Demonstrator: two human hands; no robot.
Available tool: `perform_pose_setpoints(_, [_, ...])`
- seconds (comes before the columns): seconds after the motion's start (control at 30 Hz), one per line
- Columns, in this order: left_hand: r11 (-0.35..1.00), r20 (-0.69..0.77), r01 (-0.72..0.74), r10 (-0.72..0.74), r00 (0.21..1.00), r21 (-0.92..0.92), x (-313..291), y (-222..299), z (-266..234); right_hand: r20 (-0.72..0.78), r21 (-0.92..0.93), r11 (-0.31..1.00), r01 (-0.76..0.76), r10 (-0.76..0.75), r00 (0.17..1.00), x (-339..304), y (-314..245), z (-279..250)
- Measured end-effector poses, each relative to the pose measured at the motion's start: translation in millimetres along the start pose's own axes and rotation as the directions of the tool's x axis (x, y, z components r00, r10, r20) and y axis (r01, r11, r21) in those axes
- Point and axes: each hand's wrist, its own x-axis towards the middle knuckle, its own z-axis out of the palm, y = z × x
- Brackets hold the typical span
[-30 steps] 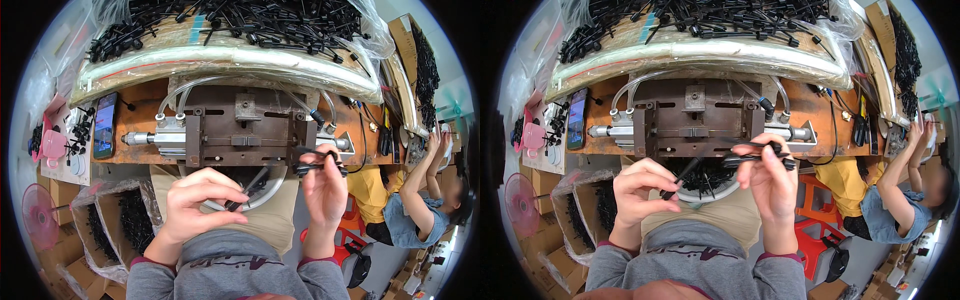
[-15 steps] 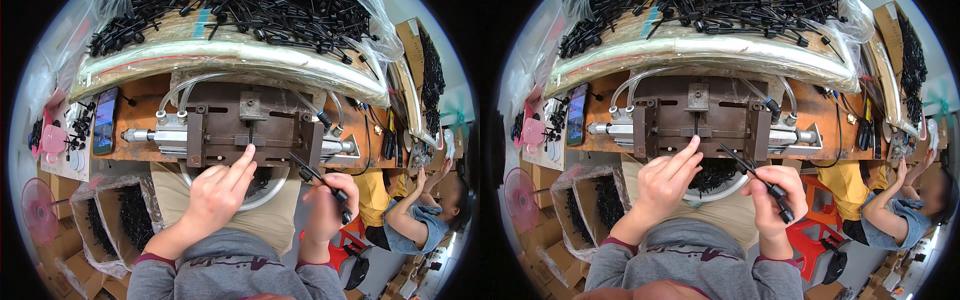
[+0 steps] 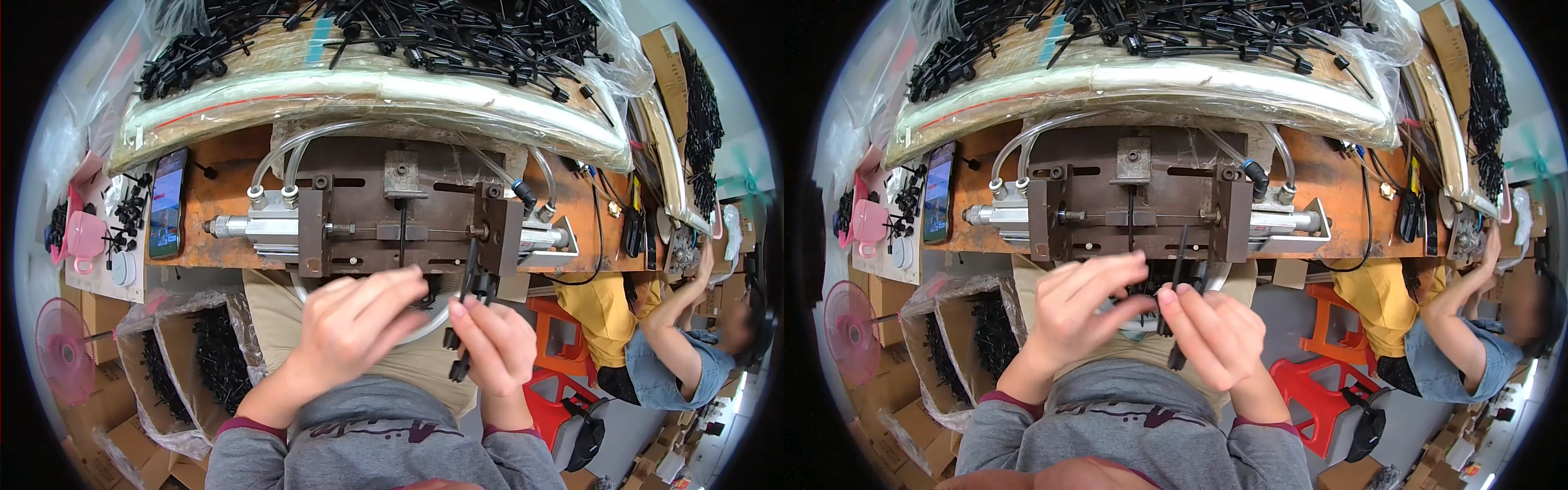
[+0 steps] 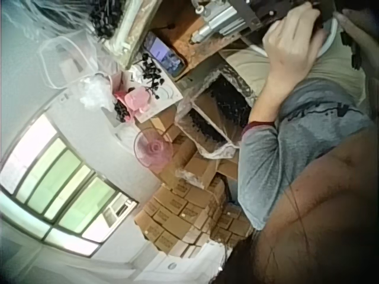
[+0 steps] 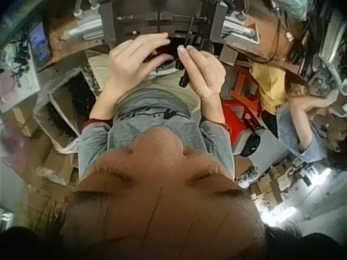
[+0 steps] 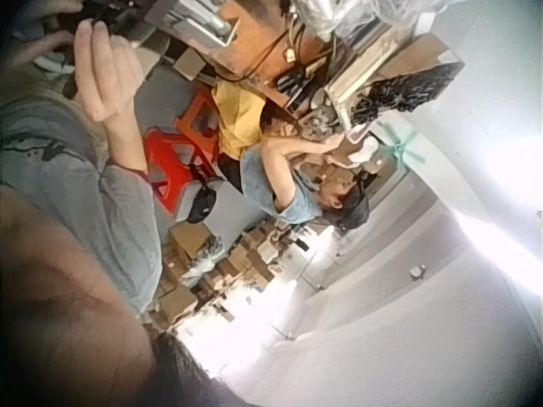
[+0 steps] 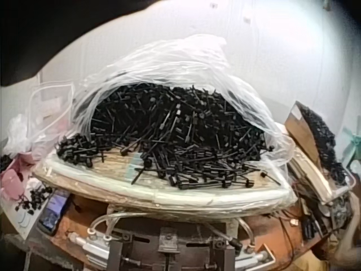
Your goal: Assembling small black plastic components using a pneumatic press at a workstation.
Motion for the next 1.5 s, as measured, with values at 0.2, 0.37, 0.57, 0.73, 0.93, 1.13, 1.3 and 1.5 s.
perform_pose_setpoints(0.2, [0.969, -0.053, -0.104, 0.094, 0.994, -0.223, -11, 13, -3, 0.022, 0.033, 0.998, 0.063, -0.063, 0.998, -3, -4, 8])
perform_pose_setpoints(0.37, [0.948, -0.062, 0.000, -0.021, 0.998, -0.318, -16, 16, -3, 0.028, 0.093, 0.995, 0.035, -0.038, 0.999, -5, -4, 14])
perform_pose_setpoints(0.57, [0.990, 0.003, -0.048, 0.048, 0.999, 0.136, -12, 3, -6, -0.074, 0.199, 0.971, -0.134, 0.151, 0.986, -13, 0, 17])
perform_pose_setpoints(0.73, [0.954, 0.051, -0.058, 0.045, 0.998, 0.294, -12, -5, 6, -0.114, 0.409, 0.879, -0.245, 0.315, 0.942, -19, 3, 19])
perform_pose_setpoints(0.93, [0.947, 0.119, -0.081, 0.046, 0.992, 0.310, -2, -7, 2, 0.167, 0.671, 0.512, -0.536, 0.600, 0.783, -13, -6, -5])
perform_pose_setpoints(1.13, [0.949, 0.087, -0.018, -0.010, 0.996, 0.314, -2, -5, 2, 0.508, 0.751, -0.124, -0.648, 0.736, 0.448, -3, -12, -7])
perform_pose_setpoints(1.3, [0.990, 0.043, -0.120, 0.117, 0.992, 0.070, -9, -9, -6, 0.545, 0.758, -0.229, -0.611, 0.737, 0.400, -7, -5, 3])
perform_pose_setpoints(1.5, [0.962, 0.017, -0.204, 0.210, 0.977, -0.182, -20, 4, 2, 0.600, 0.723, -0.243, -0.647, 0.685, 0.413, -3, -10, 10])
